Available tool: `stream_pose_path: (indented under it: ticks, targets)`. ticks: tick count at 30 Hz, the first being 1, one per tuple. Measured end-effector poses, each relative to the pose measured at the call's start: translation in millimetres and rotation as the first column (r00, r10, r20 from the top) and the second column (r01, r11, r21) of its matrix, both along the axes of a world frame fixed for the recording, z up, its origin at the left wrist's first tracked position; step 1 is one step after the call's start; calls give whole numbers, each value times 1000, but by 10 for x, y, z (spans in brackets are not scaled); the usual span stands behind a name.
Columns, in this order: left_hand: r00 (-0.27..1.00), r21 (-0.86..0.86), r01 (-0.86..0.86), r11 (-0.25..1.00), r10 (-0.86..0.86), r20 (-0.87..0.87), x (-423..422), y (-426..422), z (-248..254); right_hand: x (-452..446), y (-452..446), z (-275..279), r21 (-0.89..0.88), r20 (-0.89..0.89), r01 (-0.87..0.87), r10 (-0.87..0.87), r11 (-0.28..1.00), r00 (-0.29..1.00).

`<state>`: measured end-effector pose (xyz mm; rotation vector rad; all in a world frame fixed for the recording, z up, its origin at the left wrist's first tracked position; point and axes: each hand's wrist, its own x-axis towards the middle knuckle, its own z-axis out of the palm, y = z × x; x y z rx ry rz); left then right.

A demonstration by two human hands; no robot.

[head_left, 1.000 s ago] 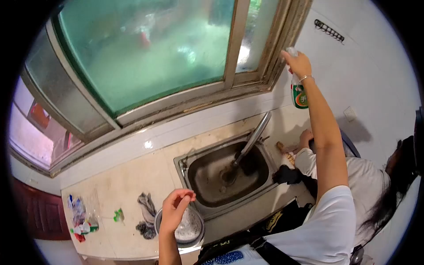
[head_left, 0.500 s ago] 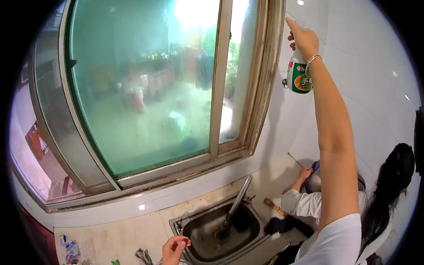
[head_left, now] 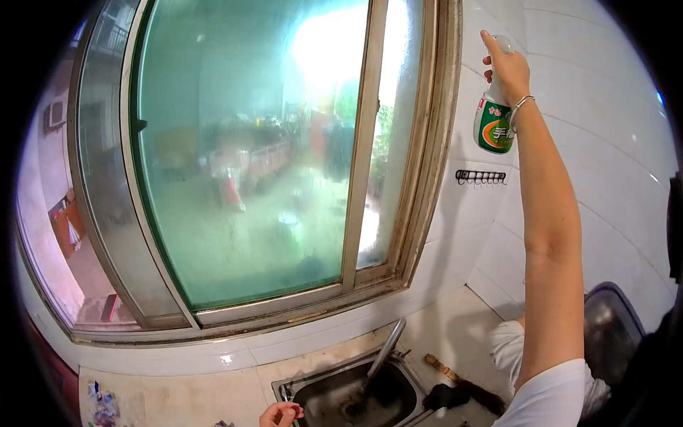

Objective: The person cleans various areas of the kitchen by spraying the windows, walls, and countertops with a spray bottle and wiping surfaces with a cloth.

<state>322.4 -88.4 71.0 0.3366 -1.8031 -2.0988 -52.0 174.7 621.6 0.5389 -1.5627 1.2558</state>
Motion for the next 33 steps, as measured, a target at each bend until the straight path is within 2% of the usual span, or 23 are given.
stream_pose_path:
  ticks: [5,7,11,13,16,19,29,31,33]
  targets:
    - [999,25,-13,1000,12,52,0,-73,90,121,-51,15,-44,21,1,0,999,1000]
    - [999,69,-33,997,31,34,-12,-91,80,77,-34,32,-82,-52,-64,60,995,997]
    - [999,67,-12,998,10,36,-28,-128,46,181,-36,63,-120,-80,-21,12,993,997]
    - [997,42,18,999,-21,71,-27,-133,84,243,-66,23,-57,-100,79,-84,995,991]
    - [998,41,34,999,-36,46,-31,-160,19,182,-21,52,-97,-15,61,-63,993,998]
    - [998,2,54,999,-54,32,-15,-227,80,257,-29,4,-58,50,68,-65,996,997]
    - [999,34,8,999,-9,34,98,-247,13,171,16,100,-104,6,12,-11,994,1000]
    - [1000,36,0,999,-1,29,115,-237,31,151,32,113,-3,99,86,-85,996,991]
    - [999,40,-10,999,8,37,120,-227,35,99,30,90,3,106,45,-45,999,993]
